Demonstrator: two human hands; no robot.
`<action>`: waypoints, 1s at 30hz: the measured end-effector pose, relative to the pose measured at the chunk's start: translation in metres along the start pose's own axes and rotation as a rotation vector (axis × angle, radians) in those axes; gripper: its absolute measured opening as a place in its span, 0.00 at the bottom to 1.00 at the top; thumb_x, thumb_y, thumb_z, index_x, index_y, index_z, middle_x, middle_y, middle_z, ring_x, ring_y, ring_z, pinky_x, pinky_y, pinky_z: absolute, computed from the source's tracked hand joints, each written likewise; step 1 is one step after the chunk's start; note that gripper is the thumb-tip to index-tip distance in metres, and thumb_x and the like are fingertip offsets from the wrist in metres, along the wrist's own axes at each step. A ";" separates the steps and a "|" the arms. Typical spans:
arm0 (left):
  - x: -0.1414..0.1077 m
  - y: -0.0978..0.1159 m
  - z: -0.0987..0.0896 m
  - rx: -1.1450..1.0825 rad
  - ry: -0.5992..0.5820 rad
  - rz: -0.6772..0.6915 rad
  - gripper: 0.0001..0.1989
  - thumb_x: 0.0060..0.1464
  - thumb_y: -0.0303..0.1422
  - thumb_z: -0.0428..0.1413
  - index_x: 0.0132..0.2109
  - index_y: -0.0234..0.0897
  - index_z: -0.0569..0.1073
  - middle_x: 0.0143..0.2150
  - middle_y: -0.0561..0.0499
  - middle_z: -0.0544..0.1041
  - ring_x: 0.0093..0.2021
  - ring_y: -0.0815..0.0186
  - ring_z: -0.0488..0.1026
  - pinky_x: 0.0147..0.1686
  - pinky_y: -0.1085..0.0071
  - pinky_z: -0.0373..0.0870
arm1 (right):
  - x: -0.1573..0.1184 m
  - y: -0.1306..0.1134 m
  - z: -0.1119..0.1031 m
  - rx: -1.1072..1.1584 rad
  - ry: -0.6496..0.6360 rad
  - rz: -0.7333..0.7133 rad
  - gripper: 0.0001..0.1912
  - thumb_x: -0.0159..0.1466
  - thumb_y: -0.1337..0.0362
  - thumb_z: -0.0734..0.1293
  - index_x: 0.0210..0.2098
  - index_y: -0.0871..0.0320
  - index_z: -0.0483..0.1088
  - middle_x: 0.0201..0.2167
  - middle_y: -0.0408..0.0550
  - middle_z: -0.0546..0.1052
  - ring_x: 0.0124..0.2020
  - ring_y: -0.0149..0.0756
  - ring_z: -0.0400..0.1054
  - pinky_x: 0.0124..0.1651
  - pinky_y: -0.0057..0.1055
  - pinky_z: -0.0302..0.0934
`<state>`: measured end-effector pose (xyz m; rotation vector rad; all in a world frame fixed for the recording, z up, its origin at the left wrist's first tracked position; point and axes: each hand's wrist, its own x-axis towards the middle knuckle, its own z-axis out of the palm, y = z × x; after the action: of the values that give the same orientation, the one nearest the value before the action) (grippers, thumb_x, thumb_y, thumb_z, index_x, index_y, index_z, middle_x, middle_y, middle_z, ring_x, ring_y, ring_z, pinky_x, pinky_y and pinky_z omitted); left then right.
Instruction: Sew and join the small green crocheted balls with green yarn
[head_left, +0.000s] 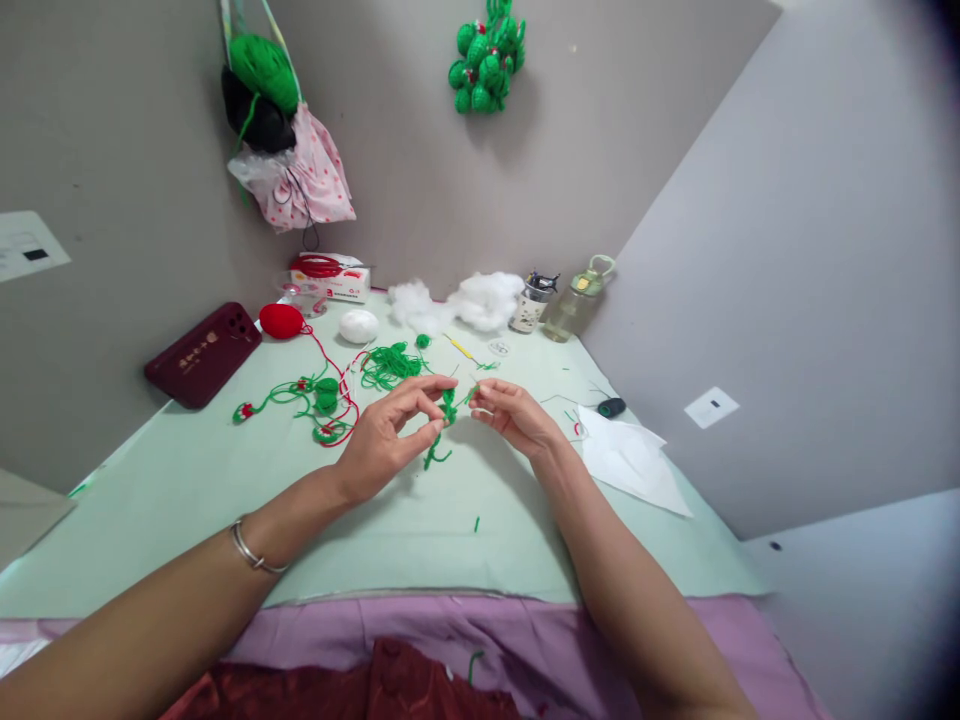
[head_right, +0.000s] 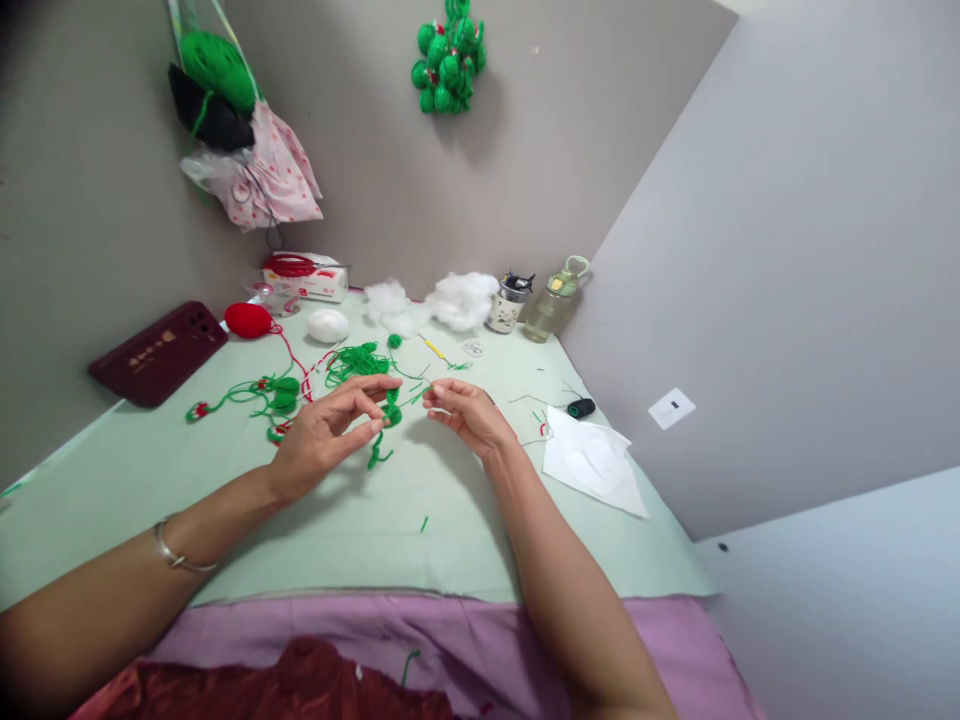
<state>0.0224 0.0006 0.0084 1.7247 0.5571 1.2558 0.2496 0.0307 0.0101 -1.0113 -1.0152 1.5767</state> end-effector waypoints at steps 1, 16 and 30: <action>0.000 -0.001 0.000 0.008 -0.005 -0.001 0.05 0.60 0.30 0.58 0.34 0.37 0.72 0.61 0.39 0.72 0.64 0.55 0.67 0.62 0.56 0.65 | -0.001 -0.002 0.001 0.058 0.014 -0.028 0.13 0.51 0.62 0.80 0.31 0.59 0.76 0.33 0.45 0.80 0.34 0.29 0.74 0.42 0.27 0.69; 0.001 -0.005 0.000 0.119 -0.049 0.034 0.05 0.60 0.27 0.56 0.34 0.38 0.70 0.60 0.40 0.73 0.62 0.57 0.68 0.60 0.57 0.66 | -0.019 -0.012 0.024 0.143 -0.088 -0.170 0.06 0.58 0.70 0.69 0.36 0.58 0.73 0.25 0.39 0.69 0.20 0.21 0.52 0.22 0.20 0.47; 0.004 -0.008 -0.004 0.247 0.004 0.042 0.04 0.59 0.30 0.55 0.35 0.39 0.69 0.58 0.41 0.74 0.61 0.57 0.70 0.60 0.56 0.66 | -0.029 -0.006 0.034 -0.549 -0.275 -0.197 0.09 0.61 0.57 0.71 0.33 0.57 0.78 0.31 0.44 0.73 0.32 0.31 0.60 0.38 0.31 0.54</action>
<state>0.0217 0.0092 0.0042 1.9467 0.7058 1.2616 0.2244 -0.0009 0.0297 -1.0258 -1.7469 1.3206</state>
